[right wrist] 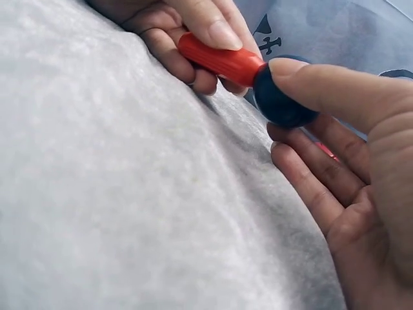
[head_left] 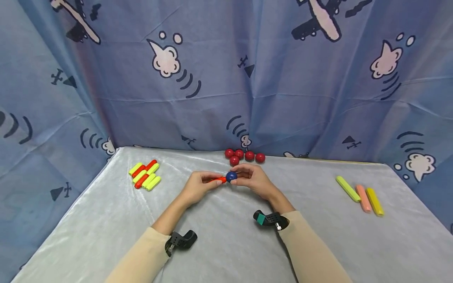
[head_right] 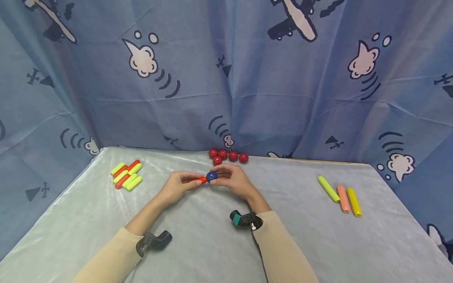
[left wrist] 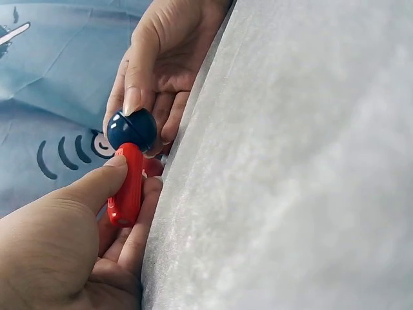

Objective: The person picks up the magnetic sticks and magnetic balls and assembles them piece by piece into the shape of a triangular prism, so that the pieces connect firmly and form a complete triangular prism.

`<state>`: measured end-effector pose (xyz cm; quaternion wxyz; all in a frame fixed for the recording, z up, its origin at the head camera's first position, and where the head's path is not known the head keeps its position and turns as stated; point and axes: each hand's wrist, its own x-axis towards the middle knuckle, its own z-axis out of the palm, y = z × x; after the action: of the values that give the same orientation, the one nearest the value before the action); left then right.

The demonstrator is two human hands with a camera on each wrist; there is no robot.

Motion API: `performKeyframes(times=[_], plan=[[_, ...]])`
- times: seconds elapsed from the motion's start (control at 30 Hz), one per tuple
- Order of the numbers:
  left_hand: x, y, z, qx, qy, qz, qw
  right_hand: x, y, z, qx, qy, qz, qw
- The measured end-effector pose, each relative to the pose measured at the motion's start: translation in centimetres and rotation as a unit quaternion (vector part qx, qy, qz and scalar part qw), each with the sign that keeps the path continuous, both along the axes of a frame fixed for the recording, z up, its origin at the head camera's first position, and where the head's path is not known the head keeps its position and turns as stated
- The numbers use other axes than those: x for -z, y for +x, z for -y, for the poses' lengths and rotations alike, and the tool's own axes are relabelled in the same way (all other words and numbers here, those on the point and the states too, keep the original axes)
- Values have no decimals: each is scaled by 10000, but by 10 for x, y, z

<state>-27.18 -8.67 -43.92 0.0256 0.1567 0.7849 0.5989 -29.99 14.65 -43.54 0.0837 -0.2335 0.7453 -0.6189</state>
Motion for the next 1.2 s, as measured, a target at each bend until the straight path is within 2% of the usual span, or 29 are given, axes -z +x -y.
performKeyframes(times=[0.13,0.3,0.37,0.47,0.57,0.7,0.8,1.0,1.13,1.2], plan=[[-1,0,-3,-6,4,53,10000,0,0,-2,-12,111,-102,9999],[-2,0,-5,1,-45,11,10000,0,2,-3,-42,643,-526,9965],[-2,1,-6,65,73,121,9999,0,3,-2,-44,798,-688,9944],[-4,2,-7,145,398,480,9979,1,5,2,-51,866,-731,9935],[-8,4,-9,93,862,980,9914,0,3,5,-79,808,-738,9940],[-17,6,-16,-48,1165,1450,9825,0,0,7,2,673,-677,9954],[-24,5,-22,-85,1039,1621,9812,-1,0,5,90,608,-568,9965],[-37,-3,-29,-81,647,1652,9841,0,2,2,94,425,-425,9981],[-47,-11,-36,-80,516,1645,9850,1,2,-2,522,-31,-229,9984],[-53,-17,-40,-234,376,1579,9865,1,1,-4,837,-491,15,9953]])
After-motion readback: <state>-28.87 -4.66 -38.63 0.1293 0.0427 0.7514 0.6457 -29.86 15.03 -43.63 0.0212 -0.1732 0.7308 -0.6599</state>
